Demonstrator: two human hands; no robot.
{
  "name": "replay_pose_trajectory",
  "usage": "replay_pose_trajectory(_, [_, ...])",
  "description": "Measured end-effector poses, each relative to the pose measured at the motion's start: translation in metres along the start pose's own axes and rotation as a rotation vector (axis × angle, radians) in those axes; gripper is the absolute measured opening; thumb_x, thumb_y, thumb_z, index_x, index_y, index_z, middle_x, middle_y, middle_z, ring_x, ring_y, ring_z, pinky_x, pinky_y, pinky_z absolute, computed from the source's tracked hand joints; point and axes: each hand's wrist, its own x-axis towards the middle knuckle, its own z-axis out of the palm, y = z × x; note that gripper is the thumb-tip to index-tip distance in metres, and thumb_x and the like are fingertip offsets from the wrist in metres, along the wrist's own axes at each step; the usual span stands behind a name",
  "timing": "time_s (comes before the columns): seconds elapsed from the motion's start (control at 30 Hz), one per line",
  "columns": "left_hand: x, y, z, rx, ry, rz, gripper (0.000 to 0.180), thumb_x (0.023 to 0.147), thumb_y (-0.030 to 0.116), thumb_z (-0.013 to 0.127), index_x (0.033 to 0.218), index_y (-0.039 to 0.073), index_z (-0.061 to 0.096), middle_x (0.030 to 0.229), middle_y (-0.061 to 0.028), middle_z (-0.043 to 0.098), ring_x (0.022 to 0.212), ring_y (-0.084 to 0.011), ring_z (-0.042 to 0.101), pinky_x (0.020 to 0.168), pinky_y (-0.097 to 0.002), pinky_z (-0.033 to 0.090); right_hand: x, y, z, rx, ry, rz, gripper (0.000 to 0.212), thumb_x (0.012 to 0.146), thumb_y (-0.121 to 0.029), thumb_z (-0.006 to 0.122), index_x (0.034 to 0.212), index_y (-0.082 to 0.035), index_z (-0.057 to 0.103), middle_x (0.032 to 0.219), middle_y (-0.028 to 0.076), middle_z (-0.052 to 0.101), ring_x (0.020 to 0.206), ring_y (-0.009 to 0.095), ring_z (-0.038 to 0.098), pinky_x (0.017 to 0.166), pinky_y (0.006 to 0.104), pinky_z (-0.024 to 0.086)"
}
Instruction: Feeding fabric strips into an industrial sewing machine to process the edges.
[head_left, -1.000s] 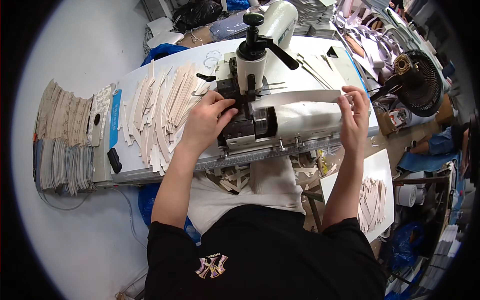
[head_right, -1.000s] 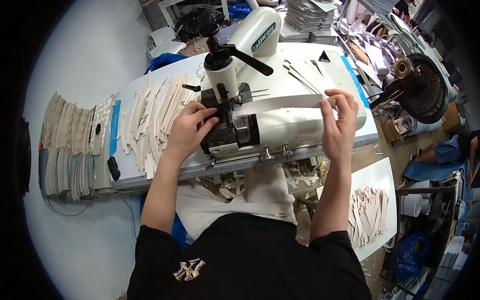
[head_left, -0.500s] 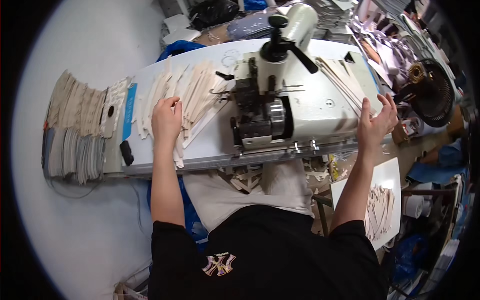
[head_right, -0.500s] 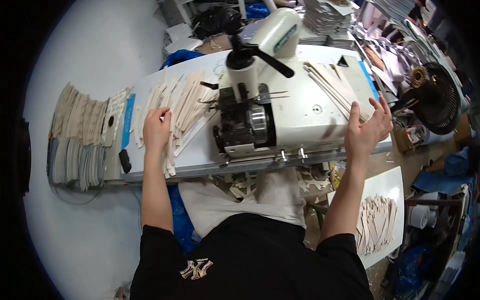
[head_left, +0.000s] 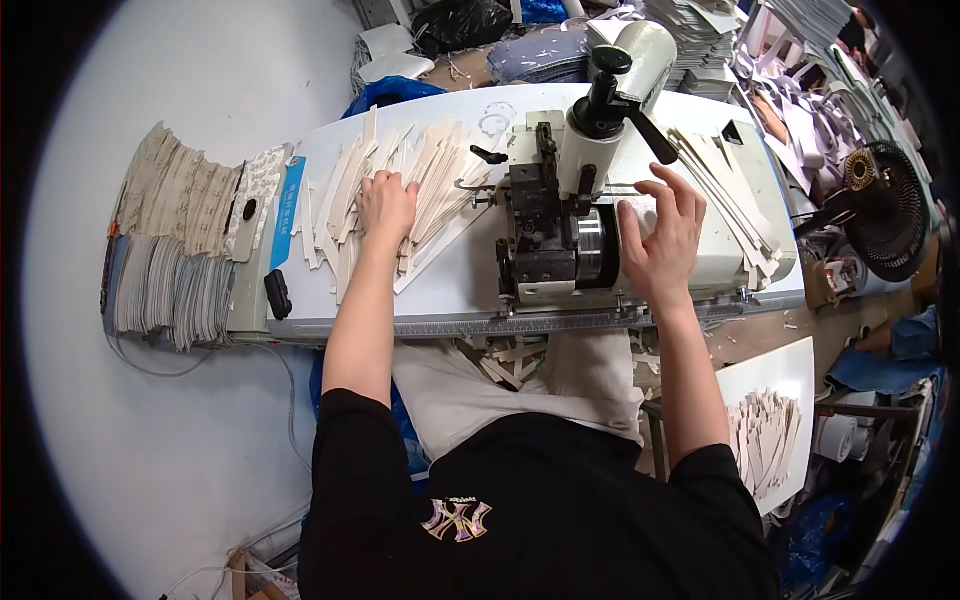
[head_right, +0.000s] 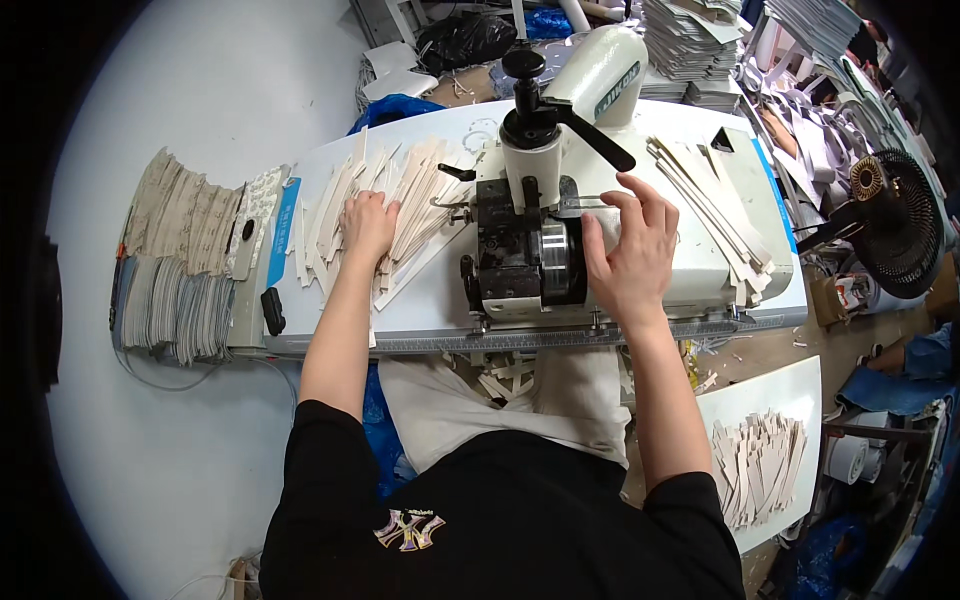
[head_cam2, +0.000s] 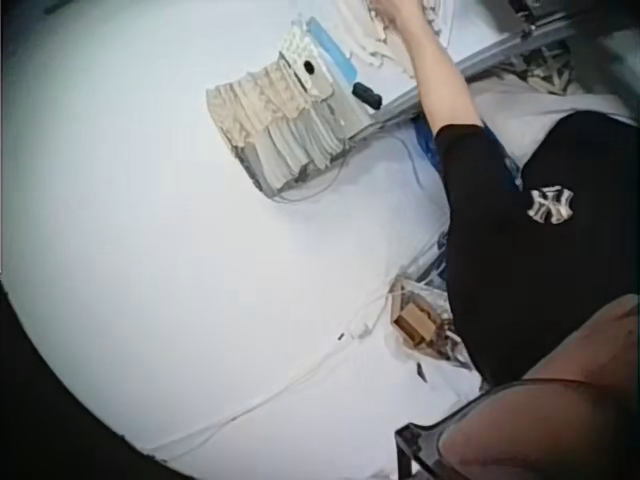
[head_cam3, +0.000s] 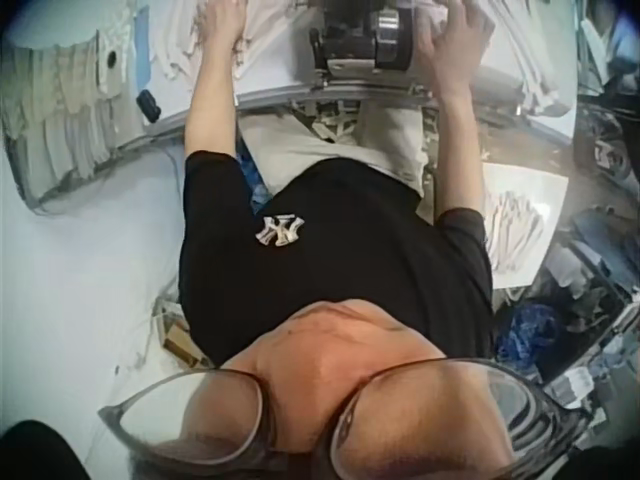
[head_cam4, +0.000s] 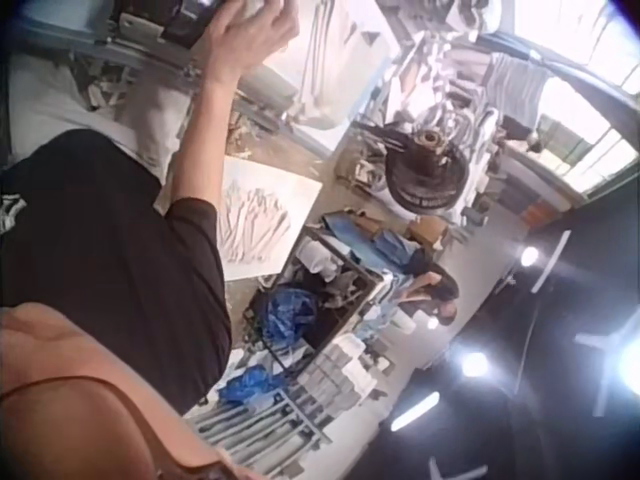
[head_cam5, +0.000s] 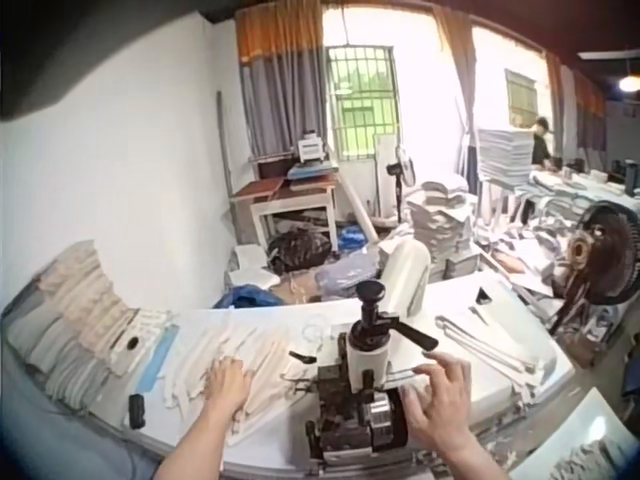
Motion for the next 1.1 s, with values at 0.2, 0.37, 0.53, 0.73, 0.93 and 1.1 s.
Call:
replay_pose_trajectory(0.2, [-0.002,0.005,-0.006,-0.175,0.072,-0.011,0.028,0.099,0.03,0.073,0.114,0.007,0.08,0.114,-0.0151,0.077,0.11,-0.0396,0.069,0.099,-0.0528,0.052,0.002,0.001,0.002,-0.029,0.008,-0.003,0.023,0.096,-0.022,0.076,0.113,-0.009,0.07,0.139,0.008,0.063,0.127,0.032,0.053,0.11,0.0433,0.043])
replay_pose_trajectory(0.37, [0.006,0.01,-0.013,-0.358,0.061,0.053,0.026,0.099,0.027,0.071,0.117,0.009,0.08,0.111,-0.0172,0.079,0.108,-0.0403,0.071,0.096,-0.0498,0.054,0.003,0.001,-0.001,-0.041,0.009,-0.012,0.022,0.096,-0.022,0.076,0.112,-0.009,0.071,0.139,0.008,0.064,0.126,0.032,0.054,0.11,0.0431,0.043])
replay_pose_trajectory(0.53, [0.018,0.019,0.004,-0.157,0.07,0.047,0.025,0.101,0.023,0.068,0.119,0.008,0.078,0.112,-0.0193,0.079,0.105,-0.0409,0.073,0.092,-0.0476,0.057,0.0,-0.001,0.0,-0.025,-0.003,-0.007,0.02,0.096,-0.021,0.075,0.112,-0.009,0.072,0.138,0.008,0.064,0.126,0.031,0.054,0.109,0.0432,0.043])
replay_pose_trajectory(0.73, [-0.005,0.044,-0.04,-0.45,0.137,0.009,0.022,0.102,0.019,0.067,0.117,0.005,0.077,0.101,-0.0209,0.079,0.095,-0.0385,0.076,0.088,-0.0457,0.058,-0.001,0.002,-0.003,-0.016,-0.016,-0.015,0.019,0.096,-0.021,0.075,0.111,-0.008,0.072,0.137,0.007,0.065,0.126,0.031,0.054,0.109,0.0432,0.044])
replay_pose_trajectory(0.93, [-0.005,0.029,-0.069,-0.755,0.125,-0.028,0.024,0.103,0.019,0.068,0.122,0.005,0.072,0.104,-0.0153,0.078,0.095,-0.0307,0.075,0.088,-0.0396,0.057,0.003,0.0,-0.002,-0.017,-0.02,-0.036,0.019,0.096,-0.021,0.075,0.11,-0.008,0.072,0.136,0.007,0.065,0.126,0.031,0.054,0.109,0.0431,0.044])
replay_pose_trajectory(1.1, [-0.043,0.059,-0.136,-0.962,-0.049,0.15,0.032,0.103,0.021,0.073,0.13,0.007,0.065,0.109,-0.0099,0.072,0.1,-0.0232,0.071,0.089,-0.0343,0.056,0.002,0.002,-0.001,0.008,-0.012,-0.03,0.018,0.096,-0.02,0.074,0.11,-0.008,0.072,0.135,0.007,0.066,0.125,0.031,0.054,0.109,0.0433,0.044])
